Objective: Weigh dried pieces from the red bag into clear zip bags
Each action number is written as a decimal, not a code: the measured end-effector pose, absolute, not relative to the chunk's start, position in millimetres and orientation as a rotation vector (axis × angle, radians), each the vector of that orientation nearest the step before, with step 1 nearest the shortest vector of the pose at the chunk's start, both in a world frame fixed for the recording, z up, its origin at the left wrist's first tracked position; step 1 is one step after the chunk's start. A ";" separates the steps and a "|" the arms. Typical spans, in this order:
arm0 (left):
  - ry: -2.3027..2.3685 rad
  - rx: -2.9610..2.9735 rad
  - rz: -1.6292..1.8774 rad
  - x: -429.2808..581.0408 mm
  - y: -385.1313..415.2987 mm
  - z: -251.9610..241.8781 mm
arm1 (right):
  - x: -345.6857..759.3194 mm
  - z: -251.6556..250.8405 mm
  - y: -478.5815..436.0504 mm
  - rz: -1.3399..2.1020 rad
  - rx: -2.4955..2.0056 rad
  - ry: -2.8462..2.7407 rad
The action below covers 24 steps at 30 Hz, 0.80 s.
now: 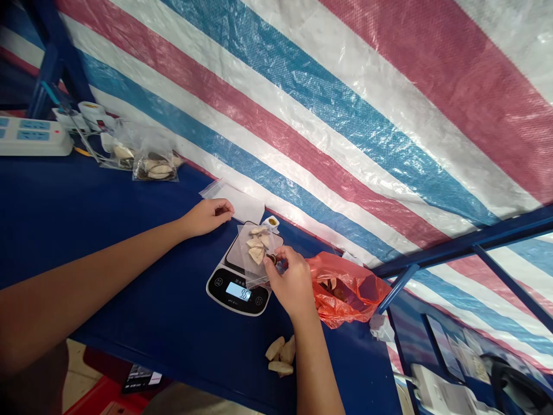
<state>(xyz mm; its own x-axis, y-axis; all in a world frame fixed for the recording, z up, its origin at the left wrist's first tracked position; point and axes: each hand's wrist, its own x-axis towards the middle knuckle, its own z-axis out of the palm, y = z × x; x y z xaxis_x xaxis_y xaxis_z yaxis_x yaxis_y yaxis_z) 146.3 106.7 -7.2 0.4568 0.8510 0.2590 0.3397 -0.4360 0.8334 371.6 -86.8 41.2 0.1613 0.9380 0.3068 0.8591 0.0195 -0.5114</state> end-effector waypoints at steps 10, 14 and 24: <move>0.992 1.983 0.903 146.0 105.8 -6.8 | 378.8 42.9 -87.7 0.354 -1.670 -1.518; 0.994 1.977 0.890 145.8 105.5 -5.9 | 398.1 61.3 -100.5 0.691 -1.601 -1.361; 0.890 1.893 0.988 149.7 99.2 -3.9 | 399.6 70.1 -118.9 1.126 -1.616 -1.569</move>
<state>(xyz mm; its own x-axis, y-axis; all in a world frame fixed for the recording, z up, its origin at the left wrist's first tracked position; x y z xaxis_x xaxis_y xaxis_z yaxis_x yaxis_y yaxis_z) 149.7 99.2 -3.9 0.4463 0.8422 0.3025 0.2126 -0.4281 0.8783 399.6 -118.9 70.1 -0.0658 0.9855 -0.1562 0.4639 -0.1084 -0.8792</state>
